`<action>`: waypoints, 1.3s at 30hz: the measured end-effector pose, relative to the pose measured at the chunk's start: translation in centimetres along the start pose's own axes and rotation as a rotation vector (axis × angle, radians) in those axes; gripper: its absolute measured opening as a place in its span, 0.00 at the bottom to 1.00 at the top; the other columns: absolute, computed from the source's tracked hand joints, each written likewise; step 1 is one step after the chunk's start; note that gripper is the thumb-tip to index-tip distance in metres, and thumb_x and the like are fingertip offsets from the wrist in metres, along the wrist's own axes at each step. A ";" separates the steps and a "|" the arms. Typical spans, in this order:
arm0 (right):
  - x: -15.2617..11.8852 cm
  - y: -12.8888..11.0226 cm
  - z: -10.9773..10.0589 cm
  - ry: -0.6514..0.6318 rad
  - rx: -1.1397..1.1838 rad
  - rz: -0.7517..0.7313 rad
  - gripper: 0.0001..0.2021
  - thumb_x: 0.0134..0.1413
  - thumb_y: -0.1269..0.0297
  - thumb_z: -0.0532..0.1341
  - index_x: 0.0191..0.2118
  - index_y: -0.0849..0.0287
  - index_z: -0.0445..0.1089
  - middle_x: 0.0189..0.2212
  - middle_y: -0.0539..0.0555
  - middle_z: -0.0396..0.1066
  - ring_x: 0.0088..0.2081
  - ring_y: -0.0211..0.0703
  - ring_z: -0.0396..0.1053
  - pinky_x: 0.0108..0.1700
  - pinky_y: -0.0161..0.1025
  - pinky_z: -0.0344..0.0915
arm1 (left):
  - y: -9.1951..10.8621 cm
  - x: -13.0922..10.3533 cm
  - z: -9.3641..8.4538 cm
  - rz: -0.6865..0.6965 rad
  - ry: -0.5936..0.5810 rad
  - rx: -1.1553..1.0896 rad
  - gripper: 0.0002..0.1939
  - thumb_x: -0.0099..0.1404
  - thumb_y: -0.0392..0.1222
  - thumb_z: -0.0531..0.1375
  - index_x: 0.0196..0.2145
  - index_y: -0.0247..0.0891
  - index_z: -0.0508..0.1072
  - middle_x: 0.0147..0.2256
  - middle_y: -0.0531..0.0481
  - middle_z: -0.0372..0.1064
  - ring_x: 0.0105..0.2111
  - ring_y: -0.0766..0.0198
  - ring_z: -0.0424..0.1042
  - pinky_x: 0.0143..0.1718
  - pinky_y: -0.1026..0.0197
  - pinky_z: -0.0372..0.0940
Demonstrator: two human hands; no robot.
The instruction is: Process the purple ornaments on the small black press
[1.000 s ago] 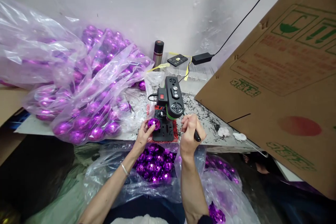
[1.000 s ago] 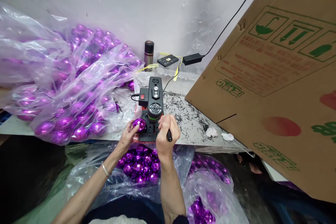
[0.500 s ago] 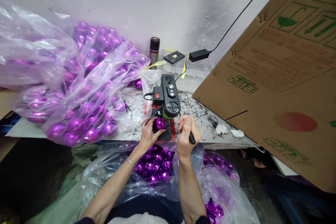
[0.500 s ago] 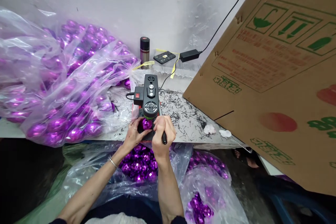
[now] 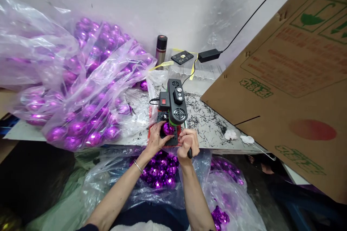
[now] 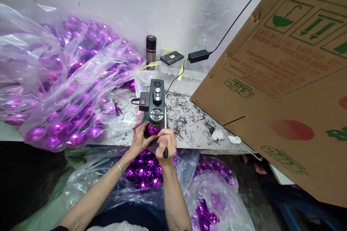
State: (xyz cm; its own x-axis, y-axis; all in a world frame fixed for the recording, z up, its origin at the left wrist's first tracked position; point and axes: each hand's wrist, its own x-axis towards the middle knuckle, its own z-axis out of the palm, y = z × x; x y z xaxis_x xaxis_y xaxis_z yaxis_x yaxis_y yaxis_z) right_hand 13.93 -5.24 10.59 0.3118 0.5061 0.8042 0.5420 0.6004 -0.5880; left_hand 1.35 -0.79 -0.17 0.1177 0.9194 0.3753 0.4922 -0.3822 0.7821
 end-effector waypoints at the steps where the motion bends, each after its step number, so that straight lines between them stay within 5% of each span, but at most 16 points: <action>1: -0.5 0.5 0.1 0.006 0.000 -0.006 0.21 0.78 0.63 0.50 0.28 0.53 0.64 0.28 0.49 0.68 0.29 0.40 0.69 0.33 0.41 0.66 | 0.0 0.0 0.0 -0.002 -0.004 0.005 0.31 0.66 0.50 0.75 0.62 0.44 0.73 0.56 0.40 0.80 0.58 0.43 0.80 0.62 0.42 0.71; 15: -1.5 2.0 1.3 0.128 0.042 -0.057 0.21 0.77 0.63 0.50 0.27 0.52 0.61 0.27 0.48 0.64 0.28 0.40 0.64 0.38 0.46 0.66 | -0.1 -0.1 0.3 0.001 0.017 0.015 0.29 0.67 0.50 0.74 0.62 0.44 0.74 0.55 0.41 0.80 0.57 0.45 0.80 0.60 0.43 0.72; 33: -2.2 3.3 1.5 0.082 0.033 -0.108 0.21 0.80 0.60 0.48 0.28 0.53 0.59 0.28 0.46 0.65 0.28 0.38 0.68 0.38 0.44 0.68 | -0.2 0.3 0.3 0.005 0.000 -0.010 0.30 0.66 0.50 0.75 0.61 0.42 0.73 0.56 0.41 0.81 0.57 0.44 0.80 0.60 0.42 0.72; 36: -1.6 2.8 1.3 0.037 0.063 -0.138 0.22 0.80 0.59 0.48 0.28 0.53 0.59 0.29 0.46 0.65 0.28 0.37 0.68 0.37 0.41 0.67 | -0.2 0.5 0.4 0.009 0.005 -0.006 0.30 0.65 0.50 0.76 0.61 0.43 0.74 0.55 0.41 0.81 0.57 0.44 0.81 0.60 0.42 0.73; 39: 0.3 1.0 1.0 0.088 0.077 -0.009 0.23 0.80 0.60 0.50 0.26 0.53 0.58 0.26 0.46 0.64 0.26 0.37 0.64 0.31 0.39 0.62 | -0.4 0.8 0.5 0.057 0.019 -0.024 0.32 0.65 0.49 0.77 0.62 0.42 0.72 0.55 0.40 0.81 0.57 0.44 0.81 0.59 0.42 0.75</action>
State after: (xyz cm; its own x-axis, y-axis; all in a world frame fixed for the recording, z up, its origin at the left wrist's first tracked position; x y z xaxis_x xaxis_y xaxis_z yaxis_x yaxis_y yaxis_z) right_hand 13.81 -3.84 10.19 0.3767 0.4463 0.8117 0.4846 0.6519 -0.5833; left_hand 1.67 0.11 -0.43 0.1287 0.8944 0.4284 0.4645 -0.4360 0.7708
